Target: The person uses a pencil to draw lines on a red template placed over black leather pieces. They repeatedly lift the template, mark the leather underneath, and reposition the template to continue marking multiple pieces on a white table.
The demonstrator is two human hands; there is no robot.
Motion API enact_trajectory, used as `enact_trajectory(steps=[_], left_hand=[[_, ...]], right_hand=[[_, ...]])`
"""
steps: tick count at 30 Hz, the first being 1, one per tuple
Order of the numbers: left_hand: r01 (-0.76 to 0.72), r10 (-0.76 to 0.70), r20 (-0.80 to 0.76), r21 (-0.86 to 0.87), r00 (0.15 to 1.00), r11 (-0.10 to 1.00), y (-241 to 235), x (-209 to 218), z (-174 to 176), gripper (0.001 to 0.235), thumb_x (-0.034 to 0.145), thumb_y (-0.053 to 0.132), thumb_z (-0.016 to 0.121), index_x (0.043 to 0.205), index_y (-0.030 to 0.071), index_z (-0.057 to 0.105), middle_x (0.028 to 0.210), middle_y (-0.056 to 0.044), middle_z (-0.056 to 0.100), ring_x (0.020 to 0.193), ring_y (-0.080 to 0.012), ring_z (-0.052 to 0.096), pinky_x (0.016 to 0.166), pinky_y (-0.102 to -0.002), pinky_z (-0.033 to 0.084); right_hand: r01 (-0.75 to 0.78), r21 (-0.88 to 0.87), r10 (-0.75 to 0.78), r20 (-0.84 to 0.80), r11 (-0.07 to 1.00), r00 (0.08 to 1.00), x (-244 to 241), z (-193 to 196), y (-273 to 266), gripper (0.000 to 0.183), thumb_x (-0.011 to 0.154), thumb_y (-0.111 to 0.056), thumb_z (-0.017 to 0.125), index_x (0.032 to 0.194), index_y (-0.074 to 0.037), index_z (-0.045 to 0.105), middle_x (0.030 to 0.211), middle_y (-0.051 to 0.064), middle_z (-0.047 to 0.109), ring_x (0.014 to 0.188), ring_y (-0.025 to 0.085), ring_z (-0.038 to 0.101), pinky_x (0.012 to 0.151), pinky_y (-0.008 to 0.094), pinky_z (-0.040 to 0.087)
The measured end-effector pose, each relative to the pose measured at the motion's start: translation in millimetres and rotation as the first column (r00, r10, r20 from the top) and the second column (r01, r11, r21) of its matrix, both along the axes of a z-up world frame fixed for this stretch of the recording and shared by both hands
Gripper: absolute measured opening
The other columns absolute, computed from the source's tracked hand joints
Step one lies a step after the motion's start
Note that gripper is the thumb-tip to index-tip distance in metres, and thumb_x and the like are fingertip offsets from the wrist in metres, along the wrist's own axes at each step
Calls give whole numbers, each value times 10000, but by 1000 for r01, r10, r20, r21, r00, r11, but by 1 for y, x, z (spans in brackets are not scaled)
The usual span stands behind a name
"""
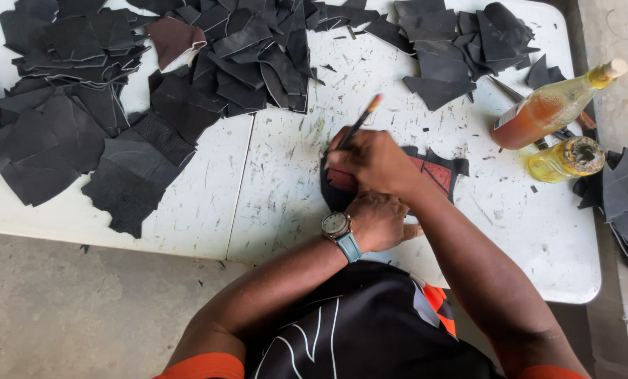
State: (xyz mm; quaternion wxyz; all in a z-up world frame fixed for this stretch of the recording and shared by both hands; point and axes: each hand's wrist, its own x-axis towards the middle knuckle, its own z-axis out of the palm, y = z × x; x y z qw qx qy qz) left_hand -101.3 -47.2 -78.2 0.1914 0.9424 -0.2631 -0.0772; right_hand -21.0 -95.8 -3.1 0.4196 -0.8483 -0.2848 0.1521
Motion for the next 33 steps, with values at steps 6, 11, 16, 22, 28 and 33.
enact_trajectory(steps=[6,11,16,22,28,33], left_hand=[[-89,103,55,-215,993,972,22,7,24,870,907,651,546,1513,41,412,1577,-194,401,1125,-476,568,961,-684,338],[-307,310,-114,41,944,951,97,39,43,1023,684,616,847,1465,87,451,1512,-185,415,1307,-347,478,1035,-642,299],[-363,350,-110,-411,930,836,123,50,38,713,656,366,940,1179,16,605,1197,-178,680,1128,-312,651,952,-414,504],[-258,178,-187,-693,966,673,133,66,15,363,859,289,825,1039,19,661,917,-78,727,854,-143,634,773,-298,539],[-417,165,-387,-881,907,225,126,102,-7,274,946,243,747,1019,-8,664,898,-8,663,831,-85,581,760,-267,517],[-540,512,-339,-781,789,314,144,120,9,368,969,242,764,1137,-60,636,1030,-88,667,939,-196,584,833,-342,493]], right_hand=[[334,565,-240,-238,754,941,9,9,-71,236,965,-63,590,1196,-44,634,986,21,667,950,153,700,881,300,569],[414,-205,-345,301,887,889,-11,8,-161,479,911,-138,726,1386,-96,687,1199,185,626,1058,326,659,946,411,546],[409,-408,-382,150,816,912,-8,-13,-177,1150,549,-514,945,1522,-132,466,1359,225,480,1235,394,559,1026,450,485],[419,-400,-427,74,815,901,12,-22,-175,983,571,-452,961,1401,-88,580,1325,200,541,1181,357,591,1003,437,506],[370,-102,-384,-250,923,889,0,-15,-182,587,737,-272,887,1205,17,681,941,107,705,896,223,632,843,401,542],[316,-49,-316,-287,948,904,-38,5,-217,577,754,-139,812,1298,-51,642,985,0,751,933,119,663,902,281,503]])
